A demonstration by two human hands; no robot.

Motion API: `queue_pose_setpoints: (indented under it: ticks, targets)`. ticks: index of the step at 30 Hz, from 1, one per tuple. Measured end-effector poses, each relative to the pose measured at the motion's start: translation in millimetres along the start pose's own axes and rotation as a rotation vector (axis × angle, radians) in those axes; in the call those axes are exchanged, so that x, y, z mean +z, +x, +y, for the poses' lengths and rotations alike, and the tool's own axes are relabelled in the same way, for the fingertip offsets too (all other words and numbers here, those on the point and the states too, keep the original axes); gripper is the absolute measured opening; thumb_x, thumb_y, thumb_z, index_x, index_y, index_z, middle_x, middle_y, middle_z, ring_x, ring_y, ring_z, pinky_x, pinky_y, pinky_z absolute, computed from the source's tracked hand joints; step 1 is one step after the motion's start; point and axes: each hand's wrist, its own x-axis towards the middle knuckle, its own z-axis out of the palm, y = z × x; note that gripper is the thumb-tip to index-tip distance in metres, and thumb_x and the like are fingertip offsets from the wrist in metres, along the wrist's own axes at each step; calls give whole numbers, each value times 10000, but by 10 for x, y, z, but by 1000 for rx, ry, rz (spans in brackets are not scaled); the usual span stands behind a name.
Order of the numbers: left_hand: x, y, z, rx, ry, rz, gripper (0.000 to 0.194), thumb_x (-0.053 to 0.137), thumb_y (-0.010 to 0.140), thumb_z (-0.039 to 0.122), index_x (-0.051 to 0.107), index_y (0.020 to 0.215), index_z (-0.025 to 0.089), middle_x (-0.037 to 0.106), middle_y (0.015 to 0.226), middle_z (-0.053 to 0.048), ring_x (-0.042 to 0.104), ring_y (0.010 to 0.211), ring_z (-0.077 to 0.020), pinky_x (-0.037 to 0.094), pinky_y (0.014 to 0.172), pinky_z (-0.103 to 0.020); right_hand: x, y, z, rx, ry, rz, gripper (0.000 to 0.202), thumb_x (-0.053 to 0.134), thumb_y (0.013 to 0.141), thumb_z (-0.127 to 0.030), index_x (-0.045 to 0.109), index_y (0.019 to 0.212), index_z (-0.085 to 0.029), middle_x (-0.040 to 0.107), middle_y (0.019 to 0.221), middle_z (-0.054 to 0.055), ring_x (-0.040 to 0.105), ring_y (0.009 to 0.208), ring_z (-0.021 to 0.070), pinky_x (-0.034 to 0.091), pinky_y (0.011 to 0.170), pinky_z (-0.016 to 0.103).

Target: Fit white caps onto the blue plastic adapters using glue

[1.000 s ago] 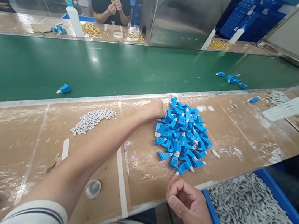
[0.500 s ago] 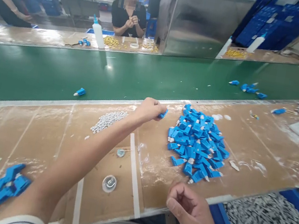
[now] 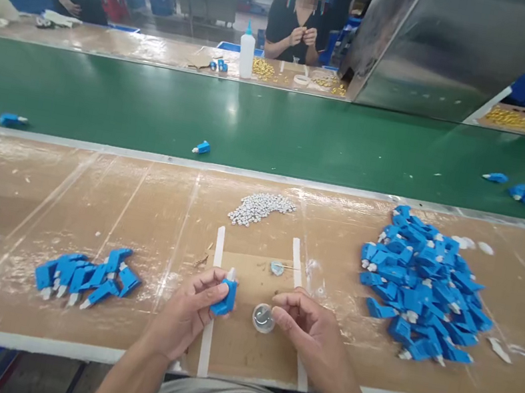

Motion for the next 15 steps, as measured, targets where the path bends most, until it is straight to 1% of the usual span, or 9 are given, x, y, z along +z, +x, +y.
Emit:
queue_pose_setpoints:
  ticks: [3, 7, 9, 12, 15]
  targets:
    - [-65, 8, -125, 13, -64, 0, 196, 743, 842, 295, 685, 954, 144, 596, 870, -37, 615, 762, -132, 491, 634, -208, 52, -8, 5, 14, -31, 16, 303, 637, 926, -486, 711, 914, -193, 602, 828, 24, 533, 720, 177, 404, 648, 293]
    - [-75, 38, -116, 19, -109, -13, 174, 744, 845, 279, 675, 928, 142, 588, 862, -33, 615, 762, -128, 507, 646, -206, 112, 1, -34, -45, -118, 36, 274, 609, 955, -443, 703, 859, -204, 597, 798, 18, 535, 694, 175, 405, 642, 300]
    - [-75, 42, -108, 19, -112, -20, 164, 743, 848, 274, 679, 915, 139, 589, 844, -30, 617, 760, -124, 512, 646, -200, 133, -6, -60, -103, -186, 51, 241, 601, 967, -402, 700, 857, -212, 584, 789, 14, 524, 678, 169, 402, 624, 295]
    - [-85, 36, -124, 26, -142, -22, 159, 755, 838, 263, 703, 926, 140, 610, 833, -26, 635, 754, -123, 526, 654, -195, 158, -45, -96, -239, -313, 82, 170, 586, 982, -311, 697, 894, -216, 570, 821, 20, 515, 674, 162, 399, 615, 293]
    - [-87, 27, -146, 28, -201, -16, 184, 764, 831, 244, 733, 979, 140, 662, 871, -42, 669, 787, -134, 548, 689, -196, 172, -102, -126, -364, -403, 89, 128, 563, 986, -227, 680, 936, -212, 560, 865, 33, 533, 715, 169, 411, 650, 302]
